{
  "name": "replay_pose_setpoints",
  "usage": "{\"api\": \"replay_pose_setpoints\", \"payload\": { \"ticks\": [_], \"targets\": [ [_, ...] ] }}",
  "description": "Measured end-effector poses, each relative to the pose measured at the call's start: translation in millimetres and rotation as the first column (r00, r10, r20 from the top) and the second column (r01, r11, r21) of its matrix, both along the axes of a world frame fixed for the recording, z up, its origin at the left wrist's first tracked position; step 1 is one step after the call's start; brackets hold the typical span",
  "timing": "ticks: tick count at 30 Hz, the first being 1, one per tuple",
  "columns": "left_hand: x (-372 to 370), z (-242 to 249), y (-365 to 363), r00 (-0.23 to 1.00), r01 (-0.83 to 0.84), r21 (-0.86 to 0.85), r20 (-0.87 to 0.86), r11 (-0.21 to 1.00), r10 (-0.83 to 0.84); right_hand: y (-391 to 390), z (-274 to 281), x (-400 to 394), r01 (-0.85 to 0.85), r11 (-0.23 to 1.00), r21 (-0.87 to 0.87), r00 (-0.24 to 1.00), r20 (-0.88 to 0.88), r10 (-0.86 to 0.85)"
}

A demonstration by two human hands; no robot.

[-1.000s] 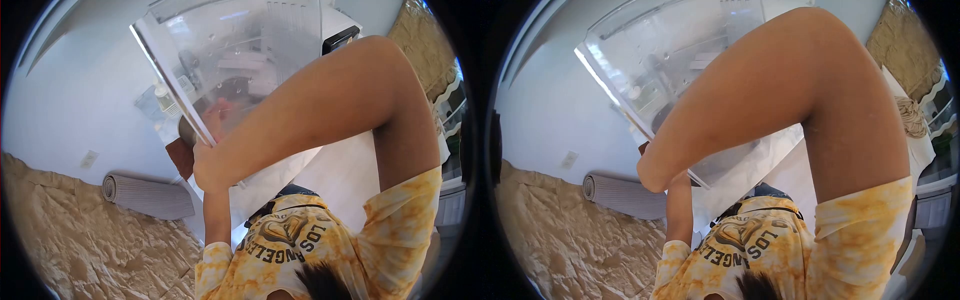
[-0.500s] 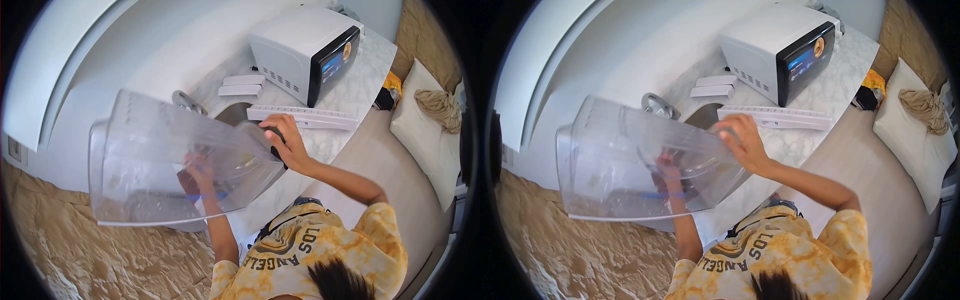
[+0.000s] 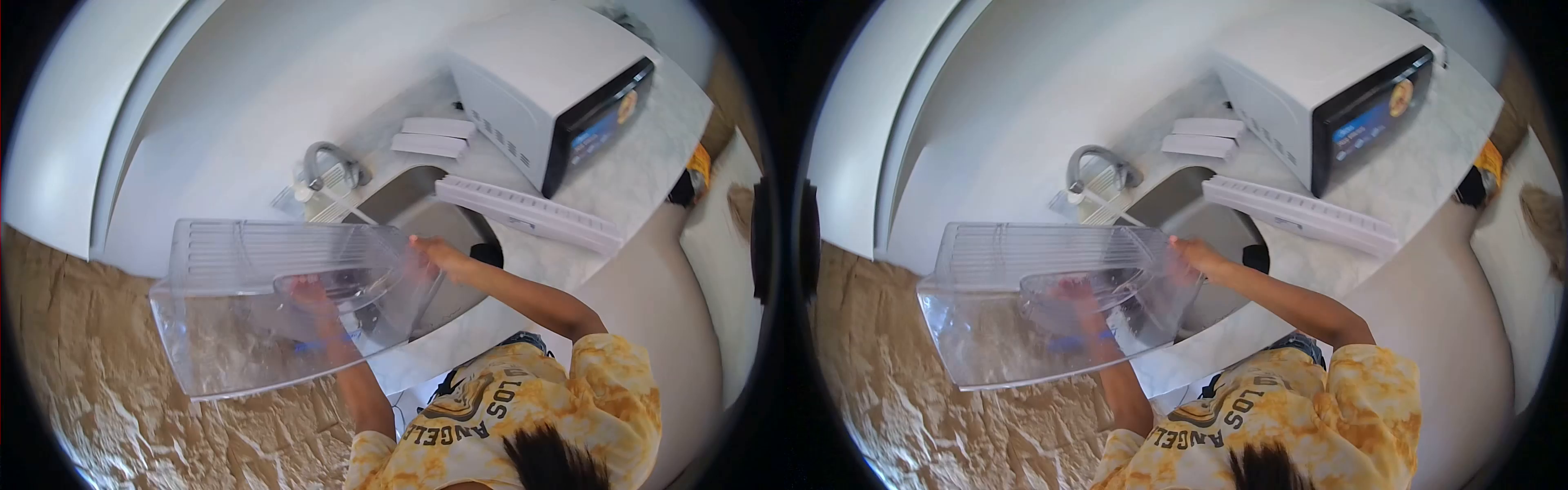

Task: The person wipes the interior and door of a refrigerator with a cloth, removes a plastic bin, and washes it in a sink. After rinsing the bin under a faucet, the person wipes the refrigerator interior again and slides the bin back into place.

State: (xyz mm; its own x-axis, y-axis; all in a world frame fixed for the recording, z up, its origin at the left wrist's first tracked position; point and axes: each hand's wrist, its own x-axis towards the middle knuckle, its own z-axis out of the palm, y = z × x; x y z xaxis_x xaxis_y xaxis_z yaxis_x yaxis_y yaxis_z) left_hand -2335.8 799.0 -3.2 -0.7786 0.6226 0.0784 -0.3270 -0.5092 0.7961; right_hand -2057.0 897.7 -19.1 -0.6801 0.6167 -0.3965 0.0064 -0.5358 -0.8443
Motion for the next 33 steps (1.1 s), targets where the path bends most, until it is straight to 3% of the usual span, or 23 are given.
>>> {"api": "replay_pose_setpoints", "payload": {
  "ticks": [3, 6, 8, 10, 12, 14, 15, 16, 17, 18, 20, 23, 26, 29, 33],
  "targets": [
    [-9, 16, -9, 0.996, -0.068, -0.002, -0.057, 0.998, 0.067, 30, 0, -20, -0.063, 0.997, -0.045, 0.990, -0.126, 0.057],
    [1, 17, -26, 0.988, -0.116, -0.030, -0.105, 0.993, 0.113, 42, -11, -34, 0.047, 0.997, 0.065, 0.998, -0.054, -0.043],
    [12, 11, -39, 0.978, -0.139, -0.074, -0.168, 0.988, 0.125, 55, -24, -34, -0.027, 0.987, 0.157, 0.997, 0.081, 0.014],
    [23, -2, -47, 0.937, -0.189, -0.143, -0.323, 0.971, 0.135, 63, -34, -41, -0.165, 0.973, 0.161, 0.958, 0.262, 0.119],
    [33, -15, -46, 0.841, -0.274, -0.226, -0.528, 0.935, 0.118, 82, -36, -54, -0.351, 0.933, 0.077, 0.836, 0.474, 0.276],
    [40, -28, -38, 0.690, -0.381, -0.264, -0.719, 0.886, 0.083, 87, -32, -72, -0.371, 0.924, 0.088, 0.888, 0.323, 0.326],
    [42, -34, -33, 0.715, -0.369, -0.260, -0.693, 0.892, 0.093, 92, -28, -84, -0.372, 0.923, 0.100, 0.909, 0.240, 0.341],
    [41, -42, -28, 0.750, -0.350, -0.259, -0.653, 0.900, 0.104, 102, -48, -110, -0.378, 0.909, 0.175, 0.905, 0.278, 0.323],
    [37, -50, -23, 0.853, -0.284, -0.219, -0.503, 0.934, 0.141, 114, -68, -133, -0.388, 0.888, 0.246, 0.898, 0.320, 0.303],
    [33, -58, -19, 0.926, -0.238, -0.155, -0.335, 0.959, 0.176, 118, -59, -137, -0.397, 0.894, 0.208, 0.894, 0.309, 0.325],
    [16, -53, -3, 0.969, -0.214, -0.023, 0.120, 0.976, 0.216, 121, -34, -145, -0.422, 0.896, 0.137, 0.884, 0.281, 0.374],
    [12, -56, 17, 0.925, -0.377, 0.008, 0.045, 0.926, 0.377, 126, -50, -178, -0.427, 0.801, 0.419, 0.903, 0.233, 0.360],
    [-15, -85, 20, 0.884, -0.459, -0.031, 0.084, 0.888, 0.460, 123, 12, -170, -0.506, 0.838, 0.205, 0.828, 0.386, 0.405],
    [-17, -81, 31, 0.822, -0.557, -0.110, 0.073, 0.823, 0.565, 124, -7, -169, -0.533, 0.743, 0.406, 0.842, 0.346, 0.415],
    [-21, -90, 24, 0.909, -0.416, 0.074, 0.005, 0.906, 0.417, 116, -49, -116, -0.358, 0.717, 0.599, 0.923, 0.108, 0.370]
  ]
}}
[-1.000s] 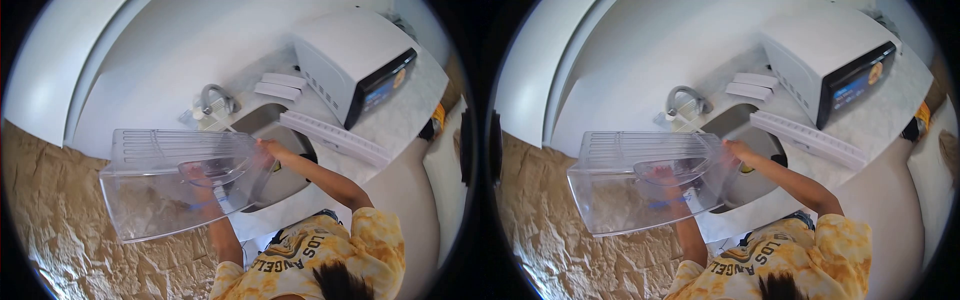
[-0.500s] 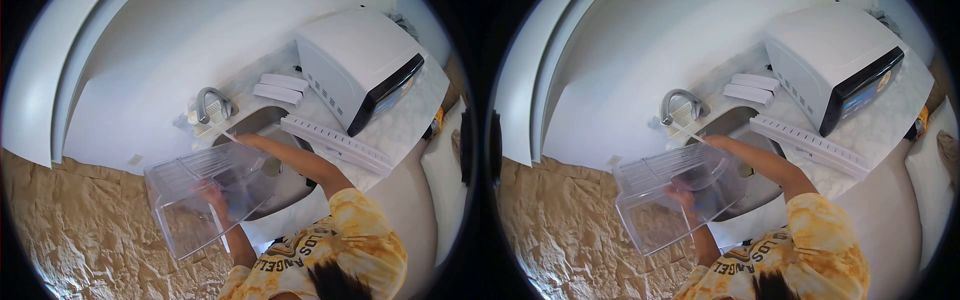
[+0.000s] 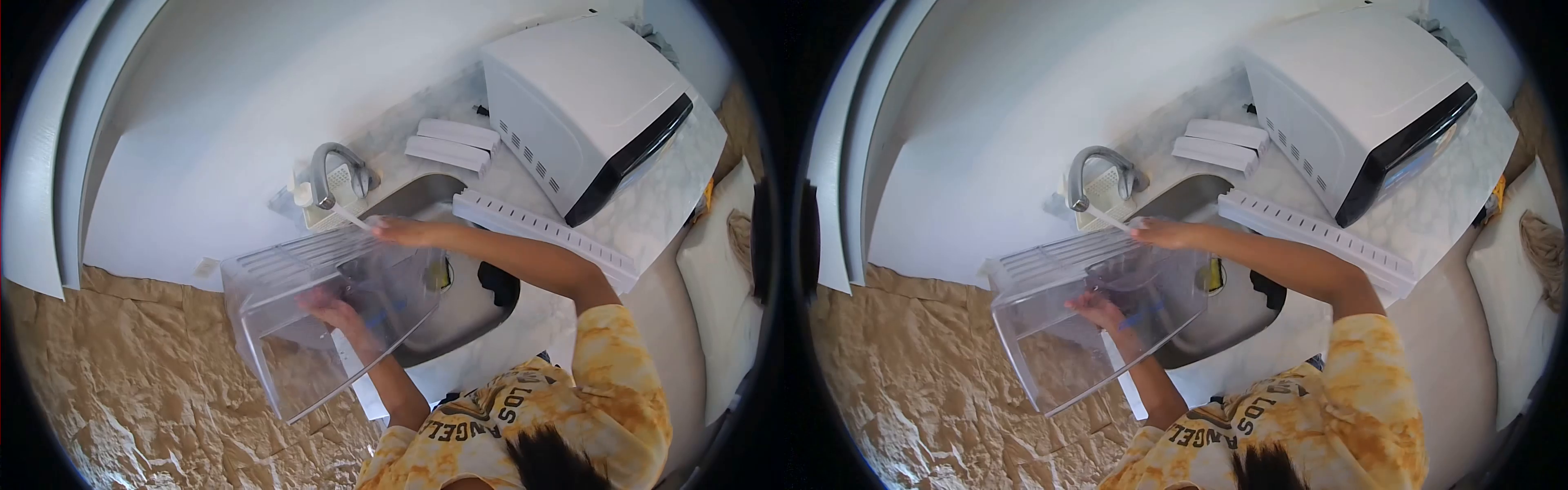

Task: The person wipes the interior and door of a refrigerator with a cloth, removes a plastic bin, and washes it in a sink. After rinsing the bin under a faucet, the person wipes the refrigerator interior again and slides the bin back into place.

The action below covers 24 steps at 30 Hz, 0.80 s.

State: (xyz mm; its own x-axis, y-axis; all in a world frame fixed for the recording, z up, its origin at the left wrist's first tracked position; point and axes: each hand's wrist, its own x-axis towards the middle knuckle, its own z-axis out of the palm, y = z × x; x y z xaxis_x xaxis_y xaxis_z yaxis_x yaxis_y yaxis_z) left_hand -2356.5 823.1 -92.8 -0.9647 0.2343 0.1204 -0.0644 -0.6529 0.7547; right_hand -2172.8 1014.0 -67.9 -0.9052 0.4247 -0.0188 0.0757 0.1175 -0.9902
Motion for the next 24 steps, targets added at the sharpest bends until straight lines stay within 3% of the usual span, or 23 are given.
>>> {"api": "replay_pose_setpoints", "payload": {
  "ticks": [1, 3, 5, 7, 8, 9, 11, 13, 17, 20, 21, 23, 24],
  "targets": [
    [16, 18, 4, 1.000, -0.003, 0.005, -0.024, 1.000, 0.003, -8, 7, 26, 0.062, 0.998, 0.002, 0.996, -0.065, -0.062],
    [27, 32, 5, 0.996, 0.085, 0.029, 0.018, 0.996, -0.085, -3, 1, 45, 0.054, 0.993, -0.107, 0.998, -0.002, -0.055],
    [25, 35, -7, 0.955, 0.256, 0.073, 0.135, 0.964, -0.263, 22, -40, 30, -0.051, 0.936, -0.347, 0.969, 0.211, 0.131],
    [22, 16, -7, 0.978, 0.113, -0.198, -0.153, 0.974, -0.145, 45, -101, -11, -0.065, 0.954, -0.292, 0.957, 0.252, 0.143],
    [22, 14, -8, 0.980, 0.094, -0.225, -0.150, 0.970, -0.130, 51, -116, -26, -0.074, 0.961, -0.265, 0.950, 0.275, 0.149],
    [22, 13, -8, 0.982, 0.075, -0.252, -0.147, 0.965, -0.115, 50, -110, -31, -0.034, 0.961, -0.274, 0.959, 0.262, 0.108],
    [28, 28, -11, 0.974, 0.172, -0.107, 0.166, 0.979, -0.153, 42, -77, -41, 0.042, 0.955, -0.293, 0.970, 0.240, 0.031],
    [37, 37, -13, 0.976, 0.204, -0.108, 0.094, 0.973, -0.194, 27, -38, -44, 0.114, 0.939, -0.323, 0.973, 0.225, -0.040],
    [61, 61, -5, 0.978, 0.201, -0.126, 0.088, 0.971, -0.190, 18, -8, -41, 0.173, 0.979, -0.104, 0.955, 0.261, -0.141],
    [58, 57, -11, 0.975, 0.210, -0.125, 0.098, 0.970, -0.199, 16, -5, -42, 0.219, 0.973, -0.079, 0.884, 0.438, -0.163],
    [57, 55, -12, 0.974, 0.216, -0.130, 0.102, 0.968, -0.204, 18, -15, -47, 0.133, 0.983, 0.126, 0.931, 0.324, -0.168],
    [55, 56, -16, 0.973, 0.221, -0.134, 0.101, 0.966, -0.209, 28, -64, -71, 0.025, 0.843, 0.538, 0.992, 0.093, -0.089],
    [54, 55, -16, 0.972, 0.224, -0.137, 0.100, 0.965, -0.212, 20, -37, -68, 0.041, 0.934, 0.354, 0.981, 0.165, -0.105]
  ]
}}
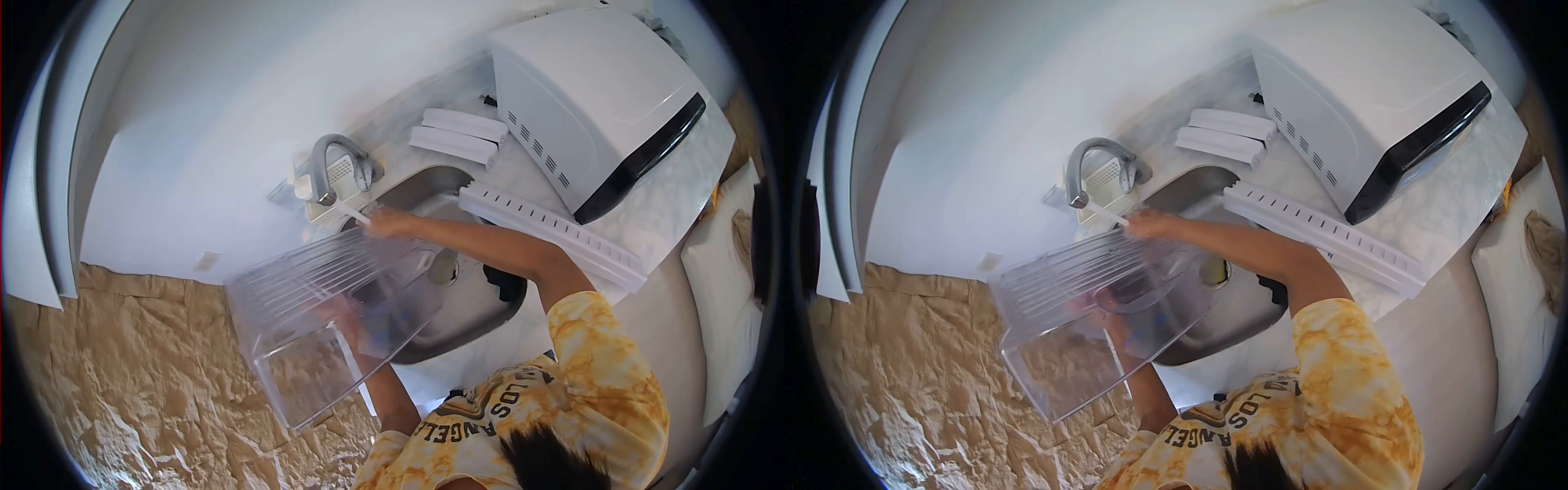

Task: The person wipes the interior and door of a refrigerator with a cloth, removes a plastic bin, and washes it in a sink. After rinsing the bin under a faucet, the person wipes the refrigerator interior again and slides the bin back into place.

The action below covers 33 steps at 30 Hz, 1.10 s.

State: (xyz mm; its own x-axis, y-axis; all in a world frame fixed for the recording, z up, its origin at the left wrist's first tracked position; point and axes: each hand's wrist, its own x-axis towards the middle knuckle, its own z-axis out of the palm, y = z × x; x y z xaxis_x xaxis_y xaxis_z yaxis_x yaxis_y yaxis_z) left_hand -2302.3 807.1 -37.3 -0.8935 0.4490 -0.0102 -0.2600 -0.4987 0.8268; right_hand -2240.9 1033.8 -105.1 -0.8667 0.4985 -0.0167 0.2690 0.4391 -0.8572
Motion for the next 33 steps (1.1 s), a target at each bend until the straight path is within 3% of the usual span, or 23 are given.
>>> {"api": "replay_pose_setpoints", "payload": {
  "ticks": [2, 5, 8, 11, 14, 16, 18, 20, 24, 27, 29, 33],
  "targets": [
    [1, 1, -2, 1.000, 0.002, 0.004, 0.002, 1.000, -0.002, -29, 85, 17, 0.107, 0.911, -0.398, 0.990, 0.127, -0.061],
    [0, 0, -5, 1.000, 0.012, 0.005, -0.006, 1.000, -0.012, -43, 55, -2, -0.007, 0.621, -0.784, 0.958, -0.184, -0.221],
    [1, -1, -4, 1.000, 0.023, 0.003, -0.009, 1.000, -0.023, -66, 133, 37, 0.022, 0.810, -0.586, 0.990, -0.102, -0.101],
    [2, -1, -4, 0.999, 0.042, 0.001, -0.001, 0.999, -0.042, -85, 186, 47, -0.032, 0.807, -0.589, 0.965, -0.228, -0.128],
    [3, -1, -6, 0.999, 0.043, -0.009, -0.014, 0.999, -0.043, -96, 219, 54, -0.285, 0.891, -0.353, 0.842, -0.537, 0.056],
    [4, -2, -7, 0.999, 0.042, -0.015, -0.016, 0.999, -0.043, -111, 251, 89, -0.291, 0.905, -0.309, 0.799, -0.599, 0.052],
    [4, -1, -9, 0.999, 0.039, -0.022, -0.012, 0.999, -0.039, -113, 245, 108, -0.253, 0.949, -0.189, 0.766, -0.638, 0.077],
    [4, 3, -15, 1.000, 0.025, -0.032, -0.011, 0.999, -0.025, -109, 198, 111, -0.160, 0.987, 0.008, 0.751, -0.648, 0.127],
    [3, 9, -32, 1.000, 0.000, -0.037, -0.017, 0.999, -0.001, -65, 90, 125, -0.058, 0.994, -0.090, 0.933, -0.358, 0.023],
    [4, 13, -46, 0.999, -0.014, -0.052, -0.029, 0.999, 0.012, -56, 66, 121, 0.054, 0.931, -0.362, 0.956, -0.251, -0.153],
    [4, 16, -55, 0.999, -0.018, -0.056, -0.041, 0.998, 0.016, -41, 5, 104, 0.039, 0.662, -0.749, 0.977, -0.110, -0.182],
    [-1, 23, -68, 0.998, -0.033, -0.070, -0.064, 0.997, 0.028, -36, -57, 89, -0.032, 0.556, -0.831, 0.999, -0.039, 0.000]
  ]
}}
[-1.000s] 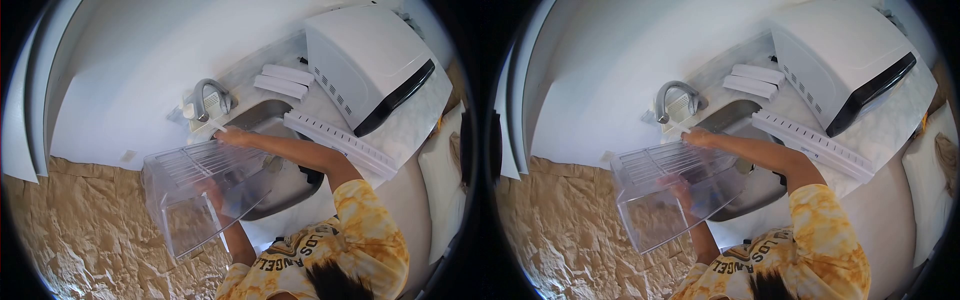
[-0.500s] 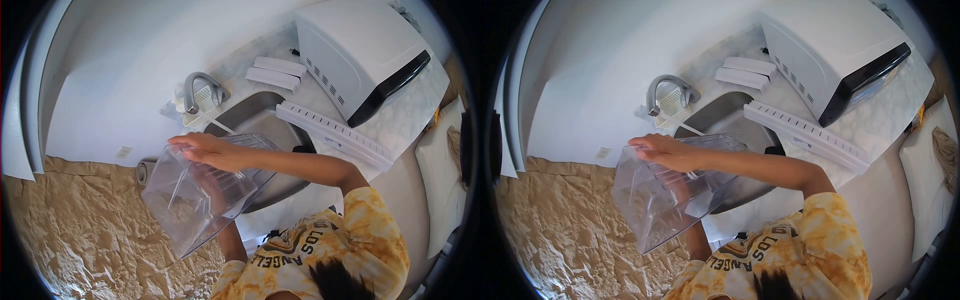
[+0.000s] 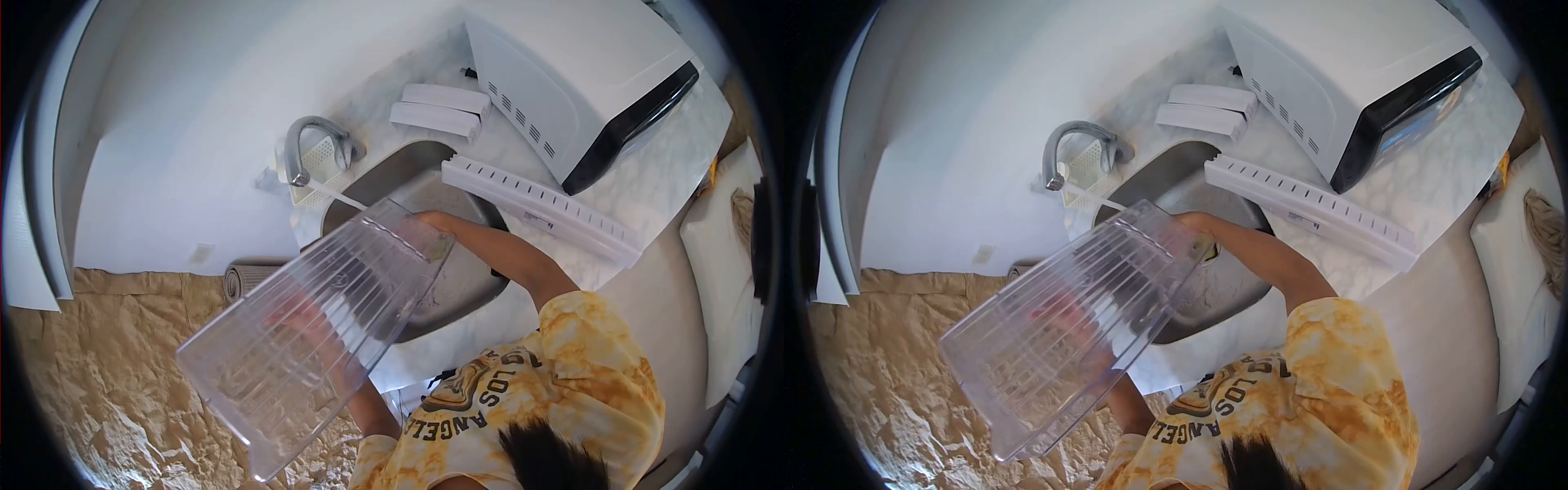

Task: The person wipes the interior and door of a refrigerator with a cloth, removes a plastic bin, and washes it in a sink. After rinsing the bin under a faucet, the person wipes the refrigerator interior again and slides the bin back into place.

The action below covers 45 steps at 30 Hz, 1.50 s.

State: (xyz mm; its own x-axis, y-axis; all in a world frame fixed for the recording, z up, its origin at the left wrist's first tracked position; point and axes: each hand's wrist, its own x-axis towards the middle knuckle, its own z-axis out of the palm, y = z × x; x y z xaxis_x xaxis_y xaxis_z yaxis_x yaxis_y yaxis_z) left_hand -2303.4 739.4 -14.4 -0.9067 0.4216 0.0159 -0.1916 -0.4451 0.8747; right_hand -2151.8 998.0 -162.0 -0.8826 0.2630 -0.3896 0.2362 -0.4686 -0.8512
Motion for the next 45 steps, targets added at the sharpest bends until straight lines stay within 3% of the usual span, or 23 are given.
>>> {"api": "replay_pose_setpoints", "payload": {
  "ticks": [10, 15, 18, 19, 21, 25, 27, 30, 33, 36, 38, 41, 45],
  "targets": [
    [-20, 27, -21, 0.997, -0.016, -0.025, -0.077, 1.000, 0.014, 55, -8, -135, -0.066, 0.997, 0.033, 0.995, -0.077, 0.068],
    [-14, 22, -27, 0.998, -0.023, -0.019, -0.055, 1.000, 0.022, 49, 57, -74, -0.148, 0.987, 0.065, 0.939, -0.305, 0.161],
    [-4, 13, -31, 0.999, -0.021, -0.007, -0.030, 1.000, 0.021, 59, 97, -14, -0.287, 0.923, 0.255, 0.958, 0.099, 0.271],
    [-1, 11, -32, 0.999, -0.023, -0.007, -0.030, 1.000, 0.023, 57, 108, 4, -0.231, 0.925, 0.300, 0.969, 0.154, 0.192],
    [0, 11, -33, 0.999, -0.020, 0.004, -0.026, 1.000, 0.021, 48, 136, 36, -0.130, 0.905, 0.404, 0.969, 0.246, 0.030],
    [-10, 32, -38, 0.997, -0.018, 0.003, -0.077, 1.000, 0.018, 34, 171, 69, -0.253, 0.793, 0.555, 0.963, 0.221, 0.153],
    [-20, 47, -40, 0.993, -0.012, 0.004, -0.121, 1.000, 0.013, 31, 166, 61, -0.215, 0.843, 0.494, 0.966, 0.234, 0.110],
    [-42, 84, -34, 0.969, 0.012, -0.037, -0.244, 0.999, -0.021, 13, 199, 59, -0.198, 0.946, 0.256, 0.980, 0.019, 0.200],
    [-59, 122, -2, 0.904, 0.071, -0.129, -0.410, 0.989, -0.118, -11, 227, 62, -0.335, 0.939, 0.073, 0.936, -0.090, 0.341],
    [-62, 157, 38, 0.739, 0.127, -0.323, -0.600, 0.938, -0.307, -38, 229, 66, -0.334, 0.942, -0.030, 0.941, -0.077, 0.331],
    [-55, 170, 56, 0.596, 0.094, -0.527, -0.650, 0.845, -0.472, -63, 226, 74, -0.337, 0.941, -0.010, 0.921, -0.211, 0.328],
    [6, 191, 67, 0.478, -0.009, -0.794, -0.538, 0.608, -0.694, -91, 199, 77, -0.327, 0.944, -0.037, 0.907, -0.291, 0.303],
    [32, 166, 57, 0.485, -0.032, -0.857, -0.463, 0.514, -0.742, -117, 144, 63, -0.326, 0.941, -0.091, 0.918, -0.268, 0.293]
  ]
}}
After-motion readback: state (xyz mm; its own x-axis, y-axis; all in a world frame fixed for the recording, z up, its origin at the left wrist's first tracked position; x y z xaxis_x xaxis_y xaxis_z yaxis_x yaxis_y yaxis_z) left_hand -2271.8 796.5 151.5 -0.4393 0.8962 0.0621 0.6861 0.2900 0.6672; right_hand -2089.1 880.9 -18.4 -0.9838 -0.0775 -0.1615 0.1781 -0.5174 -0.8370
